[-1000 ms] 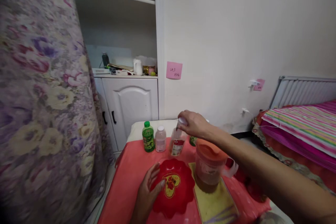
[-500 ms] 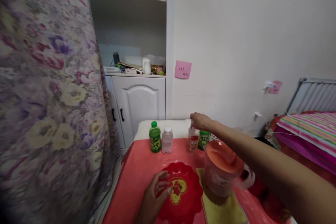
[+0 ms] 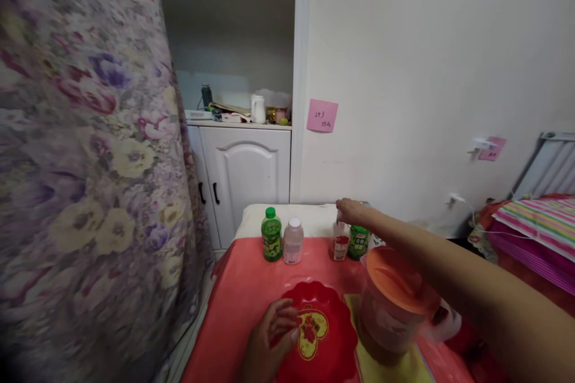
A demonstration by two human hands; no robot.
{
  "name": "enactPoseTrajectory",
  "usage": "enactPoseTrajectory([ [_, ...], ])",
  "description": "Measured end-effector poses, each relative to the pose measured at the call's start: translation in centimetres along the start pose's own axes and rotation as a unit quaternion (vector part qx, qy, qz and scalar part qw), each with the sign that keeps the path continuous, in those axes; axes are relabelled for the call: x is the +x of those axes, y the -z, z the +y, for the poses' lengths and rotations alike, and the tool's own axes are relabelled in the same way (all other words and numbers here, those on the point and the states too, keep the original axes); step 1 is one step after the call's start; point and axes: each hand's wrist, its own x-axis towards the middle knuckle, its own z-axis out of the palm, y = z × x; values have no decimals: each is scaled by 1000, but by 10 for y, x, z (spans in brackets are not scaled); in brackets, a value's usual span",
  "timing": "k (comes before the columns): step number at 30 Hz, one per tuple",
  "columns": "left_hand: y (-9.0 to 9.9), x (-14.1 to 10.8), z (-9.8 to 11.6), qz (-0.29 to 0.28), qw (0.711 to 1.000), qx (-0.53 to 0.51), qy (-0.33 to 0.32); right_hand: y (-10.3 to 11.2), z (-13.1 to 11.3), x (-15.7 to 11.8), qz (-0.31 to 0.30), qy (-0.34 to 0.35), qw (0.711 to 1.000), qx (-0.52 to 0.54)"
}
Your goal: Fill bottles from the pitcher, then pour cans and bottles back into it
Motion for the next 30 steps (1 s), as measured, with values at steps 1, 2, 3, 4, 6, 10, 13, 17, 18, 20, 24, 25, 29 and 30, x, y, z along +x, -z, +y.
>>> enactPoseTrajectory([
  [1, 0, 0, 0, 0, 1000, 0, -1, 1, 0, 1, -4, -5, 1000, 0],
  [2, 0, 0, 0, 0, 1000, 0, -2, 2, 0, 1, -7, -9, 1000, 0],
  [3, 0, -1, -1, -2, 1000, -1, -4, 3, 0, 0, -10, -13, 1000, 0],
  [4, 0, -1, -1, -3, 1000, -2, -4, 5, 0, 0, -13, -16, 1000, 1],
  [6, 0, -1, -2, -3, 1000, -4, -6, 6, 0, -2, -22, -19, 1000, 2],
  [10, 0, 0, -2, -7, 1000, -2, -10, 8, -1, -3, -29, -20, 999, 3],
  [13, 0, 0, 0, -8, 1000, -6, -10, 8, -2, -1, -30, -25, 999, 7],
  [17, -2, -1, 1, -2, 1000, -17, -2, 6, 0, 1, -40, -39, 998, 14],
  [18, -2, -1, 2, -2, 1000, -20, -1, 6, 0, 1, -43, -42, 998, 15],
  [20, -3, -1, 3, -2, 1000, -25, 0, 5, 1, 1, -47, -44, 998, 17],
  [24, -3, -1, 5, 0, 1000, -24, 8, 7, 2, -2, -51, -41, 998, 22],
  [25, -3, -1, 5, 0, 1000, -23, 8, 8, 2, -3, -50, -39, 998, 24],
  [29, -3, 0, 5, 1, 1000, -24, 4, 12, 3, -7, -35, -29, 999, 27],
  [30, -3, 0, 5, 1, 1000, -24, 4, 12, 4, -8, -30, -26, 999, 27],
])
